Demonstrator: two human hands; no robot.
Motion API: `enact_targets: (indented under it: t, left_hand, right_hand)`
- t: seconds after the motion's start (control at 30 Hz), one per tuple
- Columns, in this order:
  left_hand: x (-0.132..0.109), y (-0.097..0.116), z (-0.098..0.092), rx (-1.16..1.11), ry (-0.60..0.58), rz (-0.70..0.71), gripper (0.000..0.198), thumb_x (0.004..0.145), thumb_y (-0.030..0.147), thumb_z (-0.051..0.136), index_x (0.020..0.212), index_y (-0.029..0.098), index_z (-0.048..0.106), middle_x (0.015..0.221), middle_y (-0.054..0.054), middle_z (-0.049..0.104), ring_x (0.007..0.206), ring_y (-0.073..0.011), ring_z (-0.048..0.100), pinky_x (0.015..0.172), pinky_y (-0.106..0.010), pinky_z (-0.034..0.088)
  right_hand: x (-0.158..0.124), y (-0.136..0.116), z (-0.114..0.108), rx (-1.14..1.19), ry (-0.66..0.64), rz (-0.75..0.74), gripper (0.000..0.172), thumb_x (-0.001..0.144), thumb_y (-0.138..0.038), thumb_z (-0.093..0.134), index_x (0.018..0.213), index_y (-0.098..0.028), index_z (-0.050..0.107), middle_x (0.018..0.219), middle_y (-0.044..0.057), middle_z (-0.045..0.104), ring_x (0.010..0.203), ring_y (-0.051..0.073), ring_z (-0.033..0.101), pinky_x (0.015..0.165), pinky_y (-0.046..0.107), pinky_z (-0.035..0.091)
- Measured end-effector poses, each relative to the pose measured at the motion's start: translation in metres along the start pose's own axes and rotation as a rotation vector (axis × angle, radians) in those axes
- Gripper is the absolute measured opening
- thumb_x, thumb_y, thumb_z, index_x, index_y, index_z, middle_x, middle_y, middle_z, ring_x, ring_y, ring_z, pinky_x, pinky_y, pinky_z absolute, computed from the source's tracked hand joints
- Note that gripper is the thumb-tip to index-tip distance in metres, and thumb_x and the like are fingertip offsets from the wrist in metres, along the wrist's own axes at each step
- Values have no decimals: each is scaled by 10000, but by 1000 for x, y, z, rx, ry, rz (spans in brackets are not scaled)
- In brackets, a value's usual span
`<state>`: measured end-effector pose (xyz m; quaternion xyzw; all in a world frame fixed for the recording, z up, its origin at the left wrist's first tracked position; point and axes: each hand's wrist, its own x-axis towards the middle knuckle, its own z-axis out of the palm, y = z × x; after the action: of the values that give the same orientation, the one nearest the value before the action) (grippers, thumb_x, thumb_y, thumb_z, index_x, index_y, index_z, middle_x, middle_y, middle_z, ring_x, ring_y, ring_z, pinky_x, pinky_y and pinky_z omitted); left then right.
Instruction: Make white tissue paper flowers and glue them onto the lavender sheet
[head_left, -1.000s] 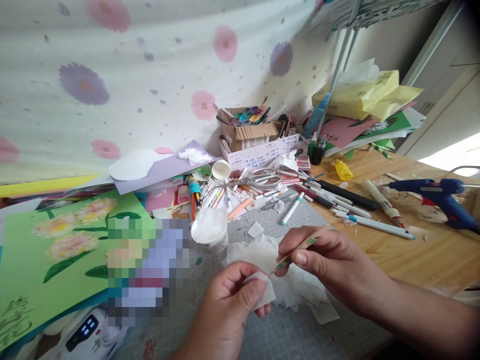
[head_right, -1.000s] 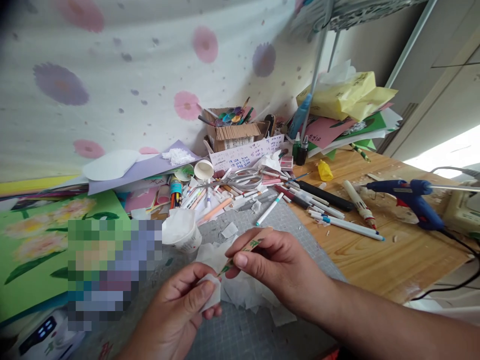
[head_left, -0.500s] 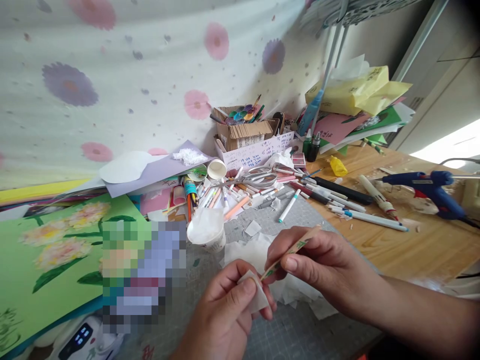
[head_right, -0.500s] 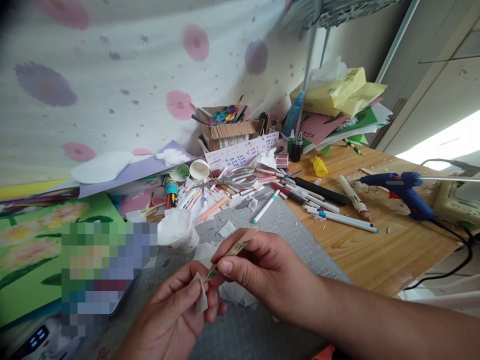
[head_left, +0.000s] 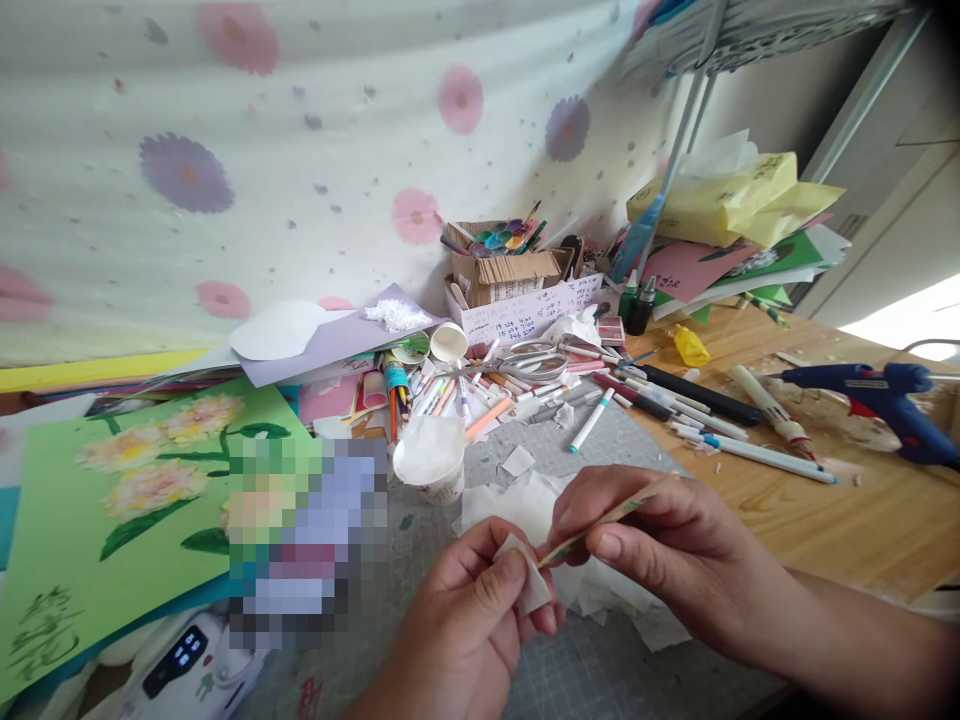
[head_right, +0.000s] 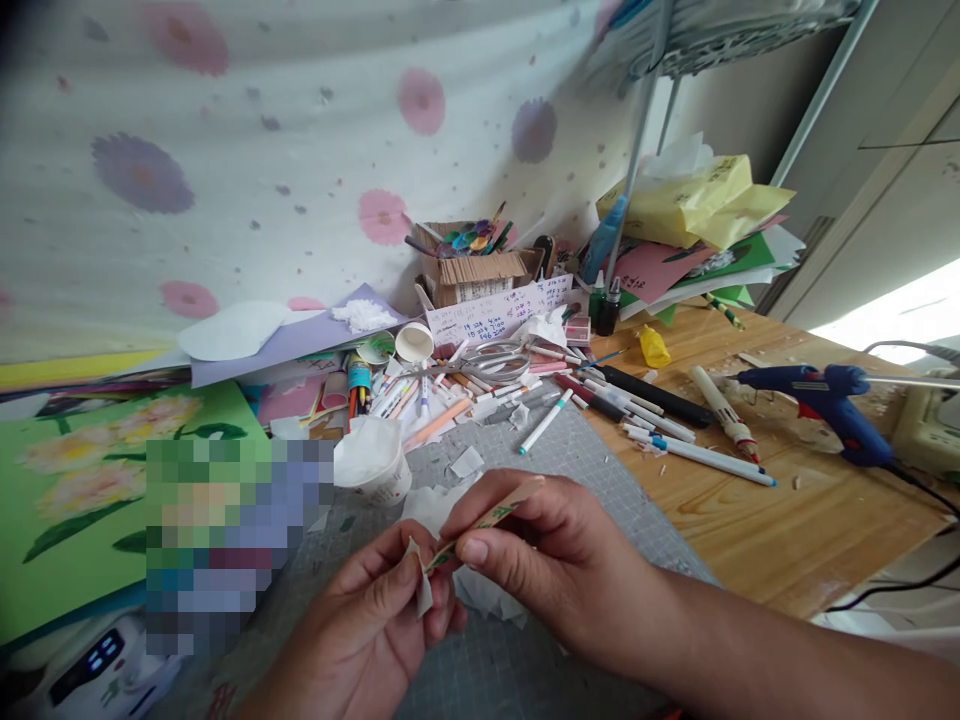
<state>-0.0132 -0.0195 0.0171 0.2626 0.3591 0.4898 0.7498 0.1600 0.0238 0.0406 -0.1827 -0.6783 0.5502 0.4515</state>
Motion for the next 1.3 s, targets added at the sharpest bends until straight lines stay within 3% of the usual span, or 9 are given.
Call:
enact_targets:
  t: [0.4,1.3]
  left_hand:
    - [-2,-2,3,-8,-12,-15,196,721,319,739,695,160,627,649,-11,583,638,-129,530,664,-272,411]
    - [-1,-5,2,23,-16,12,194,736,322,724,687,155,638,617,11,532,619,-112,468,643,-254,389]
  right_hand:
    - [-6,-5,0,15,5,-24,112,907,-172,531,924,-202,639,831,32,645,800,121,630,709,244,526]
    - [-8,-8,-3,-242,-77,-66,119,895,-140,531,933,-190,632,853,56,685,833,154,658,751,288,530]
